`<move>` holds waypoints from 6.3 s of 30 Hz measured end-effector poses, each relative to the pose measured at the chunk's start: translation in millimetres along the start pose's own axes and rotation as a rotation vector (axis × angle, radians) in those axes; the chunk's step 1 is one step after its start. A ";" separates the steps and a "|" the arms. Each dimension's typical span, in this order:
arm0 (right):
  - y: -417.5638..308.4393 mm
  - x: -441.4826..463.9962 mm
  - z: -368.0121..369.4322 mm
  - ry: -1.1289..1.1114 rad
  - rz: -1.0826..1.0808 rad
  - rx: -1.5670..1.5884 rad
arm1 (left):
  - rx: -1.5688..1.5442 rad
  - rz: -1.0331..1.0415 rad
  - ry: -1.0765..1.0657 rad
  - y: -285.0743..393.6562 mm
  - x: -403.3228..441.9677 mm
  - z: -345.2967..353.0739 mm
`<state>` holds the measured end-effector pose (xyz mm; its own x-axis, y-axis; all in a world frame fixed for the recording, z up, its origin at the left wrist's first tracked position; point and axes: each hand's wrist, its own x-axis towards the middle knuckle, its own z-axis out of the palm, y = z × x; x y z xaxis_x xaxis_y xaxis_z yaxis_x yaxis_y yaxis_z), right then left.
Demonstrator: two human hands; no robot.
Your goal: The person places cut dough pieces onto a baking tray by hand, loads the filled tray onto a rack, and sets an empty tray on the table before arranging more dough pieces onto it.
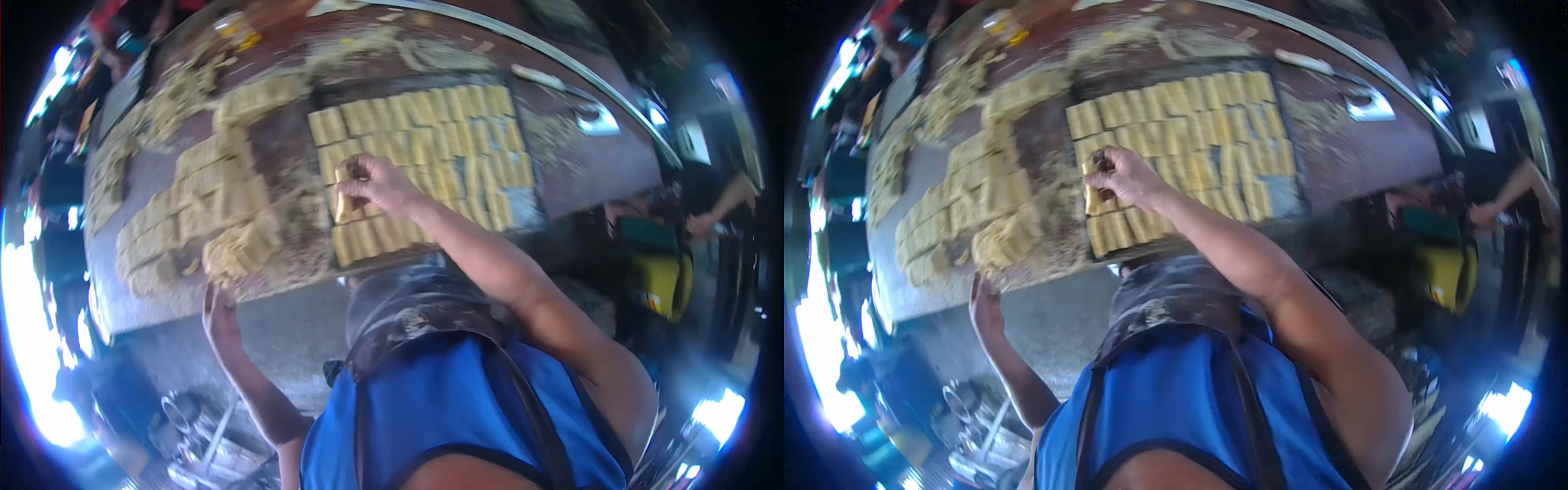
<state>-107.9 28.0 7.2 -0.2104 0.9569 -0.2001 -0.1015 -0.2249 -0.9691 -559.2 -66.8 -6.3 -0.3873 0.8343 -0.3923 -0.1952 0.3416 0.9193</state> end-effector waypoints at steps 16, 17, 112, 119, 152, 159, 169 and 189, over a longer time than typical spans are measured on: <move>-7.3 -217.9 -227.3 0.480 0.112 -0.918 | 0.693 0.412 -0.962 -43.1 -195.0 471.5; -13.0 -226.0 -227.8 0.551 0.106 -0.771 | 0.875 0.619 -0.947 -46.6 -208.0 477.8; -87.9 -615.4 340.3 2.015 -1.312 0.042 | 0.288 -0.235 -2.510 25.4 -596.3 278.2; -86.2 -611.1 331.1 2.015 -1.234 0.061 | 0.217 -0.298 -2.566 24.0 -631.5 244.7; 50.5 -280.5 -137.3 1.133 0.029 -0.485 | 1.110 0.707 -0.307 0.9 0.0 296.1; 53.6 -148.3 -265.2 0.825 0.264 -1.084 | 1.206 0.363 -0.353 -18.3 1.3 259.8; 39.8 -150.1 -241.9 0.691 0.271 -0.919 | 1.060 0.264 -0.284 -14.0 -74.0 197.7; 50.1 63.0 233.3 0.435 0.118 -0.944 | 1.243 0.852 -0.649 40.8 77.4 47.7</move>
<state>-353.1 34.2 -20.3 0.2173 0.9639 -0.1536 0.7370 -0.2652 -0.6217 -554.1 32.3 2.2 0.4853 0.8743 -0.0071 0.7888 -0.4343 0.4350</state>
